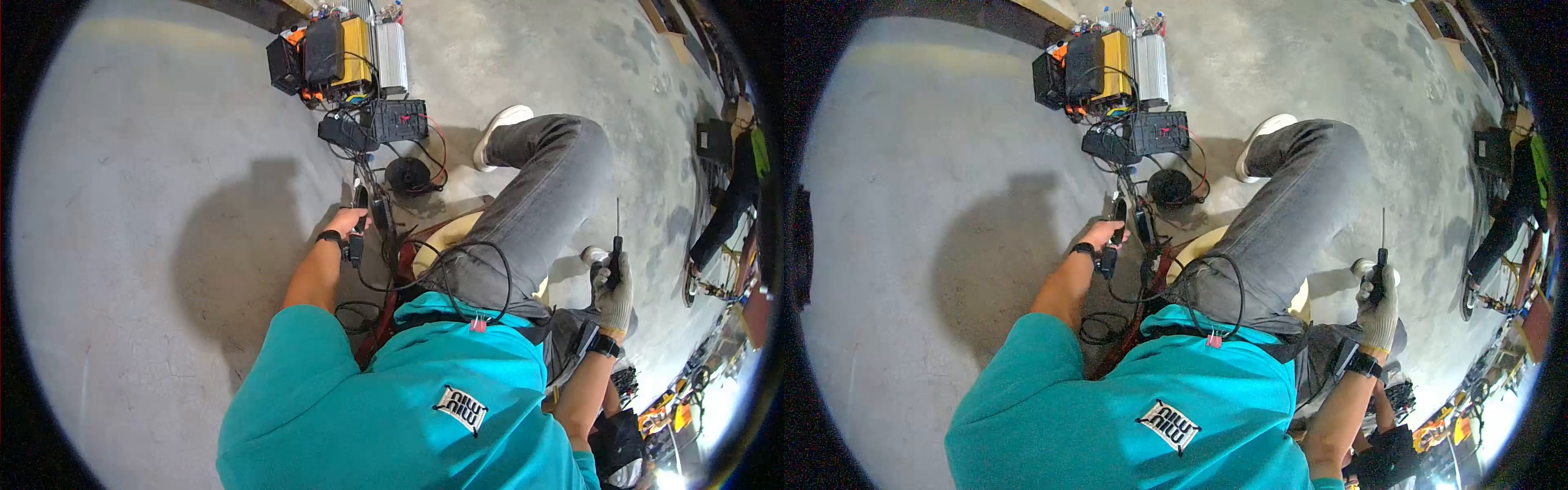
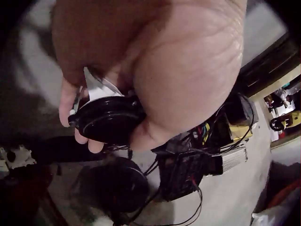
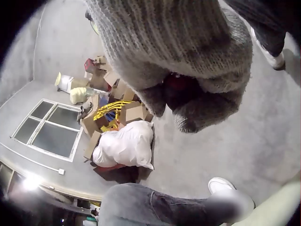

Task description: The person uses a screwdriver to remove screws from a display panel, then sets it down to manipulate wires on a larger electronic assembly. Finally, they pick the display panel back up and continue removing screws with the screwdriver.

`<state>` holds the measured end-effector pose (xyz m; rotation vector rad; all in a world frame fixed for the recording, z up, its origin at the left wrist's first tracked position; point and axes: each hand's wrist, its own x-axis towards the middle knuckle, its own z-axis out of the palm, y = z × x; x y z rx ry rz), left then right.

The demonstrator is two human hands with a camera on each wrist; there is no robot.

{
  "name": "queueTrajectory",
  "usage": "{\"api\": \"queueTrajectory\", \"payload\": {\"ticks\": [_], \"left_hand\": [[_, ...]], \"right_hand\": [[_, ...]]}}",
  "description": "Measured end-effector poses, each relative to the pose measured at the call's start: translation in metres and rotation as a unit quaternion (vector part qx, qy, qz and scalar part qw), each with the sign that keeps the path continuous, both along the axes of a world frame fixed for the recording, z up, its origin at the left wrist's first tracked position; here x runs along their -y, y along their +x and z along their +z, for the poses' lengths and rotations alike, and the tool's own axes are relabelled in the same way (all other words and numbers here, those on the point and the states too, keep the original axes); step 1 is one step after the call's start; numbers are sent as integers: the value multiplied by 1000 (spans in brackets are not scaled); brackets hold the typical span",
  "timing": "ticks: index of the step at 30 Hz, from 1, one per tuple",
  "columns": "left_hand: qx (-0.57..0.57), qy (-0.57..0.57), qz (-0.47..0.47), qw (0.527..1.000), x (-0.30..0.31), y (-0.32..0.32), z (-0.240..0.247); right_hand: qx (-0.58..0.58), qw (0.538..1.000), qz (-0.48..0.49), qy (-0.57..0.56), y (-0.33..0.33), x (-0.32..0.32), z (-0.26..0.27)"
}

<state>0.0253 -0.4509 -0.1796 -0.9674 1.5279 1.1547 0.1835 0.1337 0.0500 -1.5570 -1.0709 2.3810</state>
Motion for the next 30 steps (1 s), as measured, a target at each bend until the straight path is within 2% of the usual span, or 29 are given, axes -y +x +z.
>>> {"api": "queueTrajectory", "payload": {"ticks": [1, 2, 4, 5, 6, 8, 9, 10, 11, 12, 13, 14, 15, 17, 20, 21, 22, 23, 24, 25, 26, 27, 28, 29, 30], "left_hand": [[21, 3, -68, 997, 5, 5, -8], [28, 5, -63, 998, 7, 13, -17], [14, -73, -150, 986, -7, 21, -9], [-55, -74, -141, 986, -17, 28, 4], [-51, -74, -137, 987, -22, 36, -5], [-174, -232, -184, 939, -24, 53, -34], [-161, -204, -219, 940, -27, 51, -26], [-116, -99, -379, 913, -12, 66, -57], [-70, 8, -523, 850, 2, 76, -86], [-64, 35, -565, 822, -8, 75, -56], [-74, 28, -562, 823, -15, 117, -86], [-48, 90, -590, 801, -6, 157, -115], [-22, 150, -617, 772, 11, 164, -150], [-49, 138, -623, 769, 7, 127, -140], [-106, 122, -637, 753, -13, 84, -86], [-38, -22, -557, 829, -23, 55, -63], [-50, -21, -534, 844, -37, -2, 35], [-53, -83, -389, 916, -27, -13, 10], [-81, -78, -439, 892, -13, -36, -7], [-196, -72, -359, 910, 6, -50, -32], [-179, -116, -365, 906, 7, -77, -17], [-222, -144, -274, 925, 6, -102, 14], [-366, -108, -290, 877, 20, -123, 10], [-227, -94, -131, 960, 26, -146, 4], [-242, -103, -134, 955, 31, -165, 20]], "right_hand": [[6, 1000, 4, 2, -4, 3, 2], [22, 1000, 4, 12, -8, 6, 4], [44, 999, 10, 24, -17, 11, 7], [37, 999, 18, 20, -19, 12, 7], [30, 999, 26, 14, -22, 12, 7], [41, 999, 29, 14, -29, 14, 8], [49, 998, 27, 13, -33, 14, 9], [51, 998, 33, 16, -34, 12, 11], [45, 998, 43, 22, -34, 11, 12], [32, 998, 50, 30, -33, 12, 10], [33, 996, 64, 58, -34, 12, 9], [19, 996, 66, 60, -38, 11, 11], [29, 995, 75, 51, -41, 11, 14], [55, 995, 69, 38, -49, 11, 14], [46, 990, 118, 62, -58, 9, 16], [52, 988, 119, 80, -63, 9, 16], [41, 989, 120, 80, -66, 6, 14], [53, 984, 141, 101, -70, 1, 11], [64, 978, 159, 122, -76, -1, 9], [58, 978, 159, 121, -85, 1, 11], [62, 974, 170, 138, -85, 10, 19], [77, 969, 184, 147, -97, 12, 21], [73, 969, 184, 147, -105, 11, 17], [78, 965, 204, 143, -113, 8, 12], [84, 961, 223, 140, -120, 5, 9]]}}
